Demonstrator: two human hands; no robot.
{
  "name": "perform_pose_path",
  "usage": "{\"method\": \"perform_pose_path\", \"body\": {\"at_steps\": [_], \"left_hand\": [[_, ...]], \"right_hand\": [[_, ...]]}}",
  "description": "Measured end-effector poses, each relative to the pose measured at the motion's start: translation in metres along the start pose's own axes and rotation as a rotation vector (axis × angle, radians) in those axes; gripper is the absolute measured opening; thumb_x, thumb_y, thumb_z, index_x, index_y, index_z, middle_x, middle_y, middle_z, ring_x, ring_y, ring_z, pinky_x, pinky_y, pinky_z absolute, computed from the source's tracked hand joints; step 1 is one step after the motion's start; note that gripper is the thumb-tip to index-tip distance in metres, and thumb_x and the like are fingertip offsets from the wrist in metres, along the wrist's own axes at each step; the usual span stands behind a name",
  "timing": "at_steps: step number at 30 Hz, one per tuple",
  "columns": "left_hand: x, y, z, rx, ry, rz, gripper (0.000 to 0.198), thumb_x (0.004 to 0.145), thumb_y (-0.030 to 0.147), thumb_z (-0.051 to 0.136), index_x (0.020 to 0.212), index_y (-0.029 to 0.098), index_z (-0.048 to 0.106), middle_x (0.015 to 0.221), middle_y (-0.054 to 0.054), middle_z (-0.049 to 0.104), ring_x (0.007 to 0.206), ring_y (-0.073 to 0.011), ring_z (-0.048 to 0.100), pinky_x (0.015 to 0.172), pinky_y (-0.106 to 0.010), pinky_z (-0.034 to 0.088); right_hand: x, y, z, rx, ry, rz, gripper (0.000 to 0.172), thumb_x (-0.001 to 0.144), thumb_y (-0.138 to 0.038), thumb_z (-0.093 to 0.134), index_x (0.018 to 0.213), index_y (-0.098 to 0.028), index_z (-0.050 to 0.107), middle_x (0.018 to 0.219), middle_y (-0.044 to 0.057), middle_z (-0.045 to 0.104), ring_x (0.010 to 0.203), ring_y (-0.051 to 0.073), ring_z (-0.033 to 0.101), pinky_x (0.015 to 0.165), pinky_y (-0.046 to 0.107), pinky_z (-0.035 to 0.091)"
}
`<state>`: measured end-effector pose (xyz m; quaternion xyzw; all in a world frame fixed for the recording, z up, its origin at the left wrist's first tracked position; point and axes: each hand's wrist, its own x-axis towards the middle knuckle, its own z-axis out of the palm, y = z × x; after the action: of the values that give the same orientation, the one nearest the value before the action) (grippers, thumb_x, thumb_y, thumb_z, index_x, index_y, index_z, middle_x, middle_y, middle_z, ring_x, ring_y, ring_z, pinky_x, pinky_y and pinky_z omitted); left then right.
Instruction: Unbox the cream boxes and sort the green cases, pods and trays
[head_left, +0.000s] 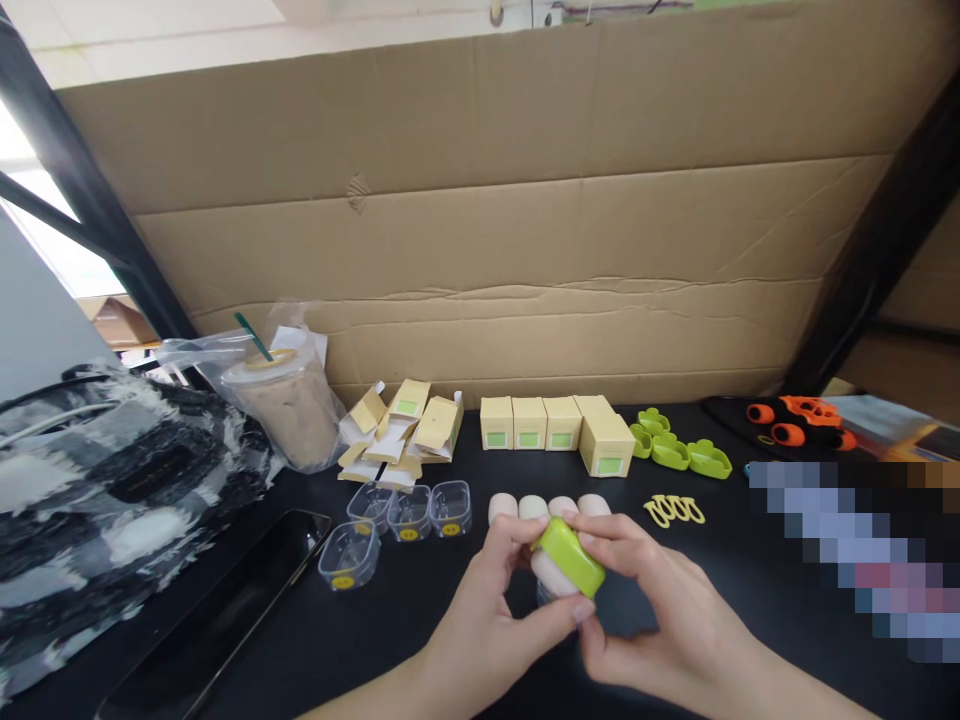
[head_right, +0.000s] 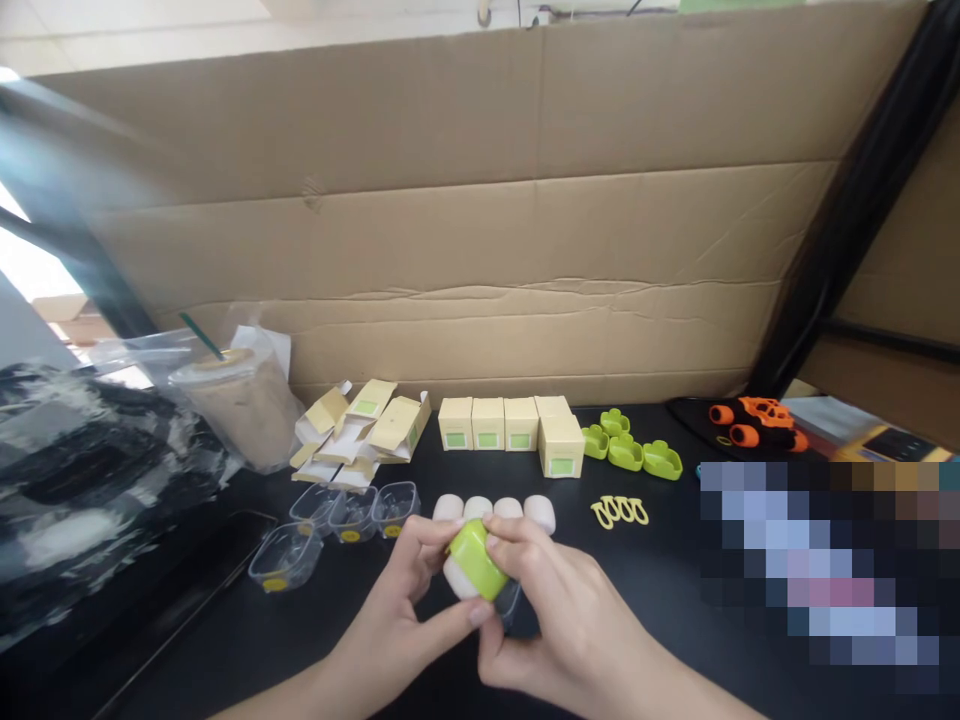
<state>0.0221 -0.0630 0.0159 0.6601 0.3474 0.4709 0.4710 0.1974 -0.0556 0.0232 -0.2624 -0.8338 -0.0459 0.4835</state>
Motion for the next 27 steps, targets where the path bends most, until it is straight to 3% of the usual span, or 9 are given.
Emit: {"method": "perform_pose_path", "body": {"at_steps": [4, 9, 16, 27], "left_hand": [[0.0, 0.002, 0.004, 0.039, 0.05, -0.01, 0.032, 0.075, 0.025, 0.069, 0.1, 0.025, 0.049, 0.101, -0.002, 0.057, 0.094, -0.0182, 0.054, 0.087, -0.032, 0.041], [0.001, 0.004, 0.01, 0.02, 0.086, -0.015, 0.029, 0.074, 0.027, 0.067, 0.096, 0.025, 0.048, 0.102, -0.002, 0.056, 0.095, -0.019, 0.053, 0.086, -0.033, 0.041], [0.007, 0.002, 0.013, 0.039, 0.109, 0.016, 0.025, 0.074, 0.022, 0.064, 0.089, 0.023, 0.044, 0.095, -0.002, 0.053, 0.091, -0.019, 0.053, 0.08, -0.031, 0.043], [0.012, 0.01, 0.0, 0.15, -0.023, 0.028, 0.028, 0.073, 0.013, 0.057, 0.098, 0.022, 0.047, 0.097, -0.003, 0.054, 0.09, -0.0187, 0.055, 0.081, -0.031, 0.042]], "right_hand": [[0.003, -0.005, 0.004, 0.047, 0.031, 0.065, 0.047, 0.07, -0.008, 0.048, 0.113, -0.023, 0.038, 0.093, 0.006, 0.063, 0.091, 0.021, 0.067, 0.067, 0.03, 0.059], [0.007, -0.008, 0.005, 0.114, -0.054, 0.085, 0.059, 0.07, -0.003, 0.044, 0.123, -0.024, 0.033, 0.093, 0.005, 0.058, 0.082, 0.019, 0.063, 0.06, 0.028, 0.057], [0.005, -0.002, 0.006, 0.088, -0.16, 0.043, 0.065, 0.072, -0.001, 0.044, 0.133, -0.022, 0.031, 0.112, 0.012, 0.054, 0.102, 0.024, 0.059, 0.076, 0.035, 0.058], [0.012, 0.003, -0.004, 0.162, -0.189, 0.146, 0.059, 0.069, -0.003, 0.049, 0.124, -0.025, 0.04, 0.106, 0.008, 0.056, 0.091, 0.021, 0.063, 0.07, 0.034, 0.059]]}}
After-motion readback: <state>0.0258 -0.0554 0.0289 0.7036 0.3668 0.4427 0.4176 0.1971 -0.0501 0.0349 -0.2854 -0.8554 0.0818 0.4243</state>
